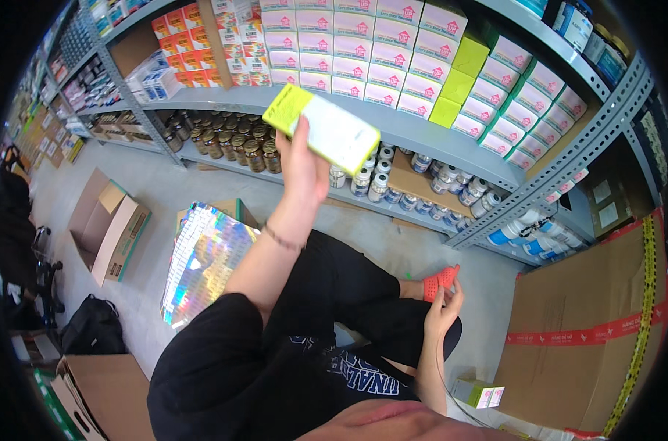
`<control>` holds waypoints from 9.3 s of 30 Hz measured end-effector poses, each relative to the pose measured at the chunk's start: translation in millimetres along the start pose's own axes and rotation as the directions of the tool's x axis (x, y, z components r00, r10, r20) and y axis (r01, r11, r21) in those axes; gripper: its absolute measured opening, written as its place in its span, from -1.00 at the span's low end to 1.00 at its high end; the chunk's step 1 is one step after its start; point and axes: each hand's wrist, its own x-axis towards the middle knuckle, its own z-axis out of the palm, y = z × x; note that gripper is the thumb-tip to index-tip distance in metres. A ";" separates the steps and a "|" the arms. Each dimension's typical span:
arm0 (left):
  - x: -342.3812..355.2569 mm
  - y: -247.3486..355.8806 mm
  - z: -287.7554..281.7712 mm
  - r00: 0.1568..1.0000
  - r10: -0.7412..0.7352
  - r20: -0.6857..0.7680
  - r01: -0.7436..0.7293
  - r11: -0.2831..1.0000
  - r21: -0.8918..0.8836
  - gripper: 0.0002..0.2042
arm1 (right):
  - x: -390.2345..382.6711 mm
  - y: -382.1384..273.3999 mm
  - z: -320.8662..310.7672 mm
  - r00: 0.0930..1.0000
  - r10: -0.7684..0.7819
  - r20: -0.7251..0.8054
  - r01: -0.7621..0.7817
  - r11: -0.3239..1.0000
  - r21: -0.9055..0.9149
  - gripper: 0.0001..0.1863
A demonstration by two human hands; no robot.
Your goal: The person sits on the floor in a warehouse aisle and restocks shelves by taking small boxes from a larger cardboard carton and placing them onto metal shelving units. They handle multiple boxes, arranging them in rows on the shelf.
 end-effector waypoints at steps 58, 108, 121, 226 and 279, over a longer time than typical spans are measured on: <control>119.1 11.0 -14.7 0.337 -0.354 0.872 -0.854 -0.505 0.125 -0.31 | -0.5 -16.0 -2.0 0.992 -0.024 0.127 0.008 0.992 0.124 -0.82; 137.8 89.3 -60.2 0.491 0.267 0.829 -0.764 -0.325 0.557 -0.48 | 109.1 -233.6 -214.0 0.863 -0.195 0.467 0.422 0.785 -0.453 -0.27; 202.2 123.1 42.1 -0.018 -0.471 0.882 -0.895 -0.385 -0.224 -0.56 | 278.7 -429.3 15.8 0.719 0.002 0.695 0.398 0.819 -0.413 -0.26; 49.5 -109.7 38.1 0.771 0.388 0.505 -0.398 -0.327 0.857 0.37 | -31.3 15.1 -44.3 0.961 -0.185 0.207 0.259 0.863 -0.434 -0.64; 22.2 -257.8 158.5 0.261 -0.058 0.964 -0.839 -0.508 0.197 -0.04 | -264.4 269.9 -291.2 0.927 0.207 0.313 -0.027 0.869 -0.493 -0.53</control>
